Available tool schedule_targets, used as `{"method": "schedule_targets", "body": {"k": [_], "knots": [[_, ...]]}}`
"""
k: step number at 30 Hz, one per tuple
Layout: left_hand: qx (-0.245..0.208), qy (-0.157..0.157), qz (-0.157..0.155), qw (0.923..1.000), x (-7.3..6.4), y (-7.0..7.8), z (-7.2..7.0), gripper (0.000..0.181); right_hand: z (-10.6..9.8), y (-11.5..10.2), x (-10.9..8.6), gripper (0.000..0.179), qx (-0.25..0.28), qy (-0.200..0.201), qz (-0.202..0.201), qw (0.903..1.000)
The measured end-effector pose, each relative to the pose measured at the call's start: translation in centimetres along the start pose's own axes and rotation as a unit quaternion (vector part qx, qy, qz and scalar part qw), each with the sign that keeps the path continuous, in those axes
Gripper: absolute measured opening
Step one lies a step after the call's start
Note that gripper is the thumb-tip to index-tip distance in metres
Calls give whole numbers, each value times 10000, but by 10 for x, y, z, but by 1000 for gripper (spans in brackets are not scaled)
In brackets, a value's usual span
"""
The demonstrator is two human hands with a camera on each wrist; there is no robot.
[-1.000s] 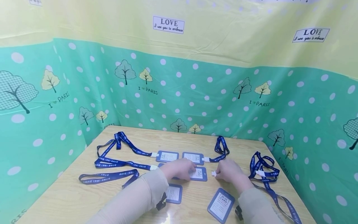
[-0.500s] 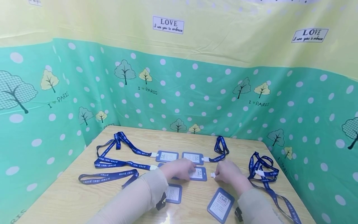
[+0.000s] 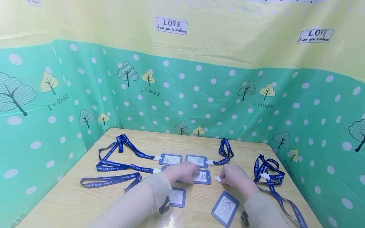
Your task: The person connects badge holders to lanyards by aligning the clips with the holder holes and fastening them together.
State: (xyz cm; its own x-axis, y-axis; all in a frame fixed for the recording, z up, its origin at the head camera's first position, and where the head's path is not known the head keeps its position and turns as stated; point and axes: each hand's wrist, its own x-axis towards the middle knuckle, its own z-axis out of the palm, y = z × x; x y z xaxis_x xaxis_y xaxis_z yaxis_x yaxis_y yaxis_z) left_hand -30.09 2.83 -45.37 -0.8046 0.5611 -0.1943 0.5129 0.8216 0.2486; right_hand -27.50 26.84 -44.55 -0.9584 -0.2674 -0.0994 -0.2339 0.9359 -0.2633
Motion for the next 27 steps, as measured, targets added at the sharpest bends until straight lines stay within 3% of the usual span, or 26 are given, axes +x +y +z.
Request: {"method": "schedule_targets", "body": {"k": [27], "knots": [[-143,-19,-62,9999,1,-1,1,56,0,0,1,13,-338,35,-277,9990]]}}
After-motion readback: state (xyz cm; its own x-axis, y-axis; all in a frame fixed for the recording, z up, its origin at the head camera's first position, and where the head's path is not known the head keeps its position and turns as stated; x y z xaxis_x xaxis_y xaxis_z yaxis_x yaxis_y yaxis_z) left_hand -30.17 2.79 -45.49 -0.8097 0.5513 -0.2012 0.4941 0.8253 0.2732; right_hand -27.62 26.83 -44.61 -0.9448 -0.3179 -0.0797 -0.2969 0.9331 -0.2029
